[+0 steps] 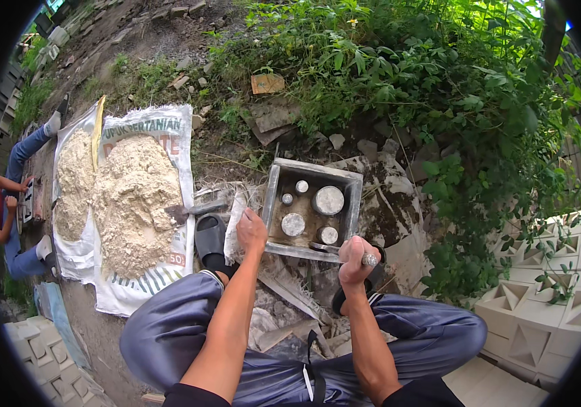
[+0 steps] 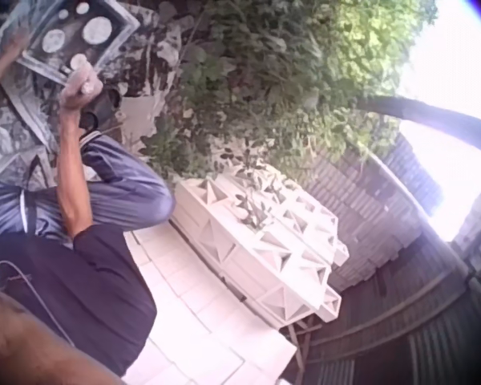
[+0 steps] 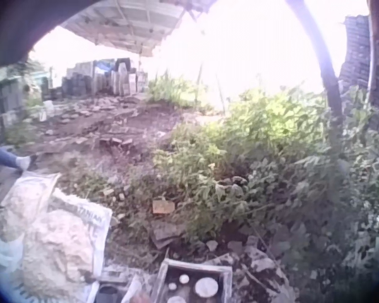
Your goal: The person tamps mixture into a mold around cylindrical inserts using a hand tool, then scoops additional mixture from a pile with a trowel and presses it into the mold by hand.
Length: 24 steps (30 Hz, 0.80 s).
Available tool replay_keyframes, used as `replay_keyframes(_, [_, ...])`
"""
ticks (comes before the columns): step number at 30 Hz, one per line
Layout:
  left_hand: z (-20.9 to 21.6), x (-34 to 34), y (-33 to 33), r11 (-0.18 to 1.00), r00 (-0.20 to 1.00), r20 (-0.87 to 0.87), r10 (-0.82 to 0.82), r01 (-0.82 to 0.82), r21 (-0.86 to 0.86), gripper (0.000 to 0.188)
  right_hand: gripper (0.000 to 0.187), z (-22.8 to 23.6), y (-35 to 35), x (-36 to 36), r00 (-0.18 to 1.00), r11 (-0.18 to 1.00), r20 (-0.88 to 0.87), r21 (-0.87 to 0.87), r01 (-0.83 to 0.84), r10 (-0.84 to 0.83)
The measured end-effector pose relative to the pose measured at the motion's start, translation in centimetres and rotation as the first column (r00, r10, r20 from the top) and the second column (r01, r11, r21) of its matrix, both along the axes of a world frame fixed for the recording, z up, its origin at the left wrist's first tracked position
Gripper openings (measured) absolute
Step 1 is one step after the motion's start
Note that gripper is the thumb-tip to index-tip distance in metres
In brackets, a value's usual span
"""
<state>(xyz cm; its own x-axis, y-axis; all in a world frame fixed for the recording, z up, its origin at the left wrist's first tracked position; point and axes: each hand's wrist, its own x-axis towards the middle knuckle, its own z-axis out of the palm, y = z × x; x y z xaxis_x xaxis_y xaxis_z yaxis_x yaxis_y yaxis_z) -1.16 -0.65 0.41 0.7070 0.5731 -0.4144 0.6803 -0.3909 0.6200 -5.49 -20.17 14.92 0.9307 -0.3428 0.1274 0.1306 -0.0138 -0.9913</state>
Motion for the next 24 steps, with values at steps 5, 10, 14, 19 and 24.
replay_keyframes(5, [0.1, 0.0, 0.1, 0.999, 0.999, -0.03, 0.024, -0.023, 0.031, 0.055, 0.042, 3.0, 0.8, -0.3, 0.997, 0.994, 0.003, 0.077, 0.082, -0.082])
replay_keyframes(10, [-0.6, -0.3, 0.0, 1.0, 1.0, -0.016, 0.022, -0.022, -0.007, 0.056, 0.041, 0.5, 1.0, -0.3, 0.998, 0.997, 0.025, 0.055, 0.052, -0.053])
replay_keyframes(14, [-0.3, -0.4, -0.1, 1.0, 1.0, -0.027, -0.007, 0.007, 0.001, 0.057, 0.042, 0.1, 1.3, 0.7, 0.999, 0.999, -0.048, 0.02, 0.028, -0.027])
replay_keyframes(19, [0.4, -0.7, 0.6, 0.999, 0.999, -0.043, 0.033, -0.033, 0.004, 0.056, 0.042, 6.3, 2.5, 1.2, 0.998, 0.994, -0.044, 0.094, 0.048, -0.044])
replay_keyframes(24, [0.4, -0.1, -0.6, 1.0, 1.0, -0.002, 0.015, -0.015, -0.002, 0.056, 0.042, -2.0, 1.7, -0.8, 0.995, 0.989, 0.091, -0.143, -0.033, 0.046])
